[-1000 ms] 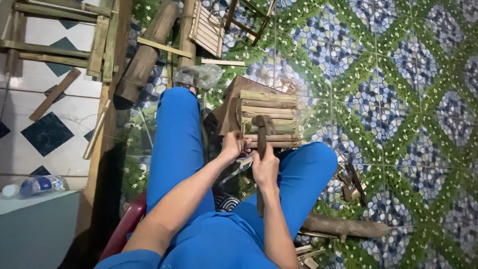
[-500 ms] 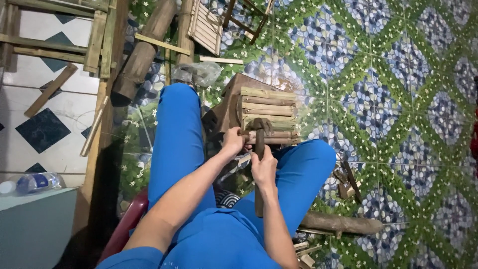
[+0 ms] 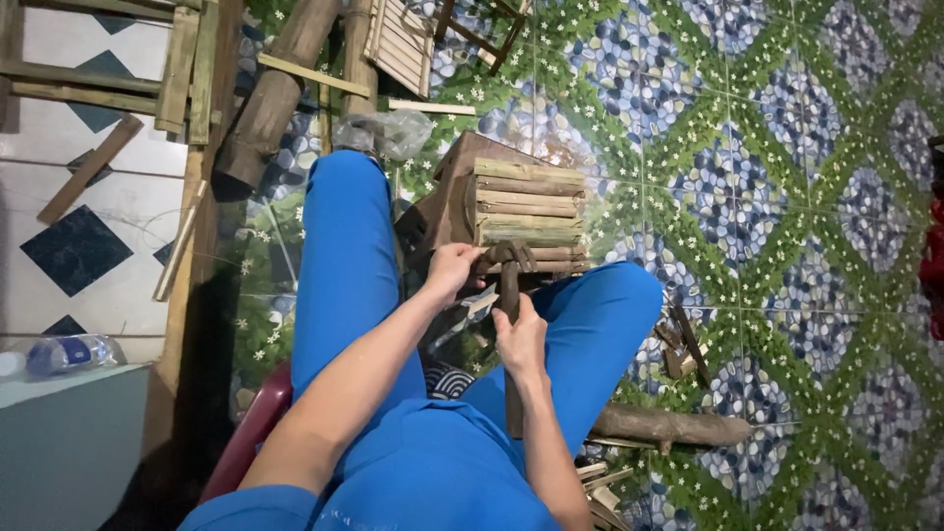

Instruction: The person sits on the floor and uses a hammer to drive nails into a small bamboo crate held between their legs. They repeatedly strike the same side of the crate to secure the slats together.

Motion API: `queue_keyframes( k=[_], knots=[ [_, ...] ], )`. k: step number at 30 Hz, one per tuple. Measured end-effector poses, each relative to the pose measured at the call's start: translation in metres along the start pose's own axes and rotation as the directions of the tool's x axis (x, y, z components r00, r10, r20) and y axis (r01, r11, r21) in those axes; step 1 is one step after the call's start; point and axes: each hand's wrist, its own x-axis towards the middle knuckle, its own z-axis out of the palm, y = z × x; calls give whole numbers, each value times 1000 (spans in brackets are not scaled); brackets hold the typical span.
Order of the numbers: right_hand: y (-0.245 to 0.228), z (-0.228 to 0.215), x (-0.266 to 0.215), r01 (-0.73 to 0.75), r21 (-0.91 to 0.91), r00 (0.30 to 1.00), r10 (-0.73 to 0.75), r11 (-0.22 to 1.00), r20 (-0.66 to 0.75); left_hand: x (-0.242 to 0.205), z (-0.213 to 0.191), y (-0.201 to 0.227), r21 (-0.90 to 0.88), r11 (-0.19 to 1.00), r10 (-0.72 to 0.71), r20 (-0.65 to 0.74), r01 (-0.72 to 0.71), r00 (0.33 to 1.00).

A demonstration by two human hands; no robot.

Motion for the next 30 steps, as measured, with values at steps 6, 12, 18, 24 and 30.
queue_keyframes(
  k=[6, 12, 18, 24, 30],
  knots=[
    [-2, -4, -3, 23, -8, 999, -23, 1000, -43, -51, 10, 54, 59, 998, 3, -43, 0, 999],
    [-17, -6, -11, -56, 63, 998, 58, 996, -33, -46, 9, 49, 55, 997, -53, -25, 54, 998],
    [-16, -11, -11, -13, 80, 997, 19, 997, -68, -60, 7, 62, 85, 994, -72, -35, 75, 997],
    [-45, -14, -23, -48, 134, 996, 57, 990, -66, -65, 10, 68, 70, 996, -47, -21, 49, 999],
    [-30, -8, -17, -49, 148, 998, 53, 988, -20, -65, 6, 70, 143, 989, -37, -57, 45, 998]
  ],
)
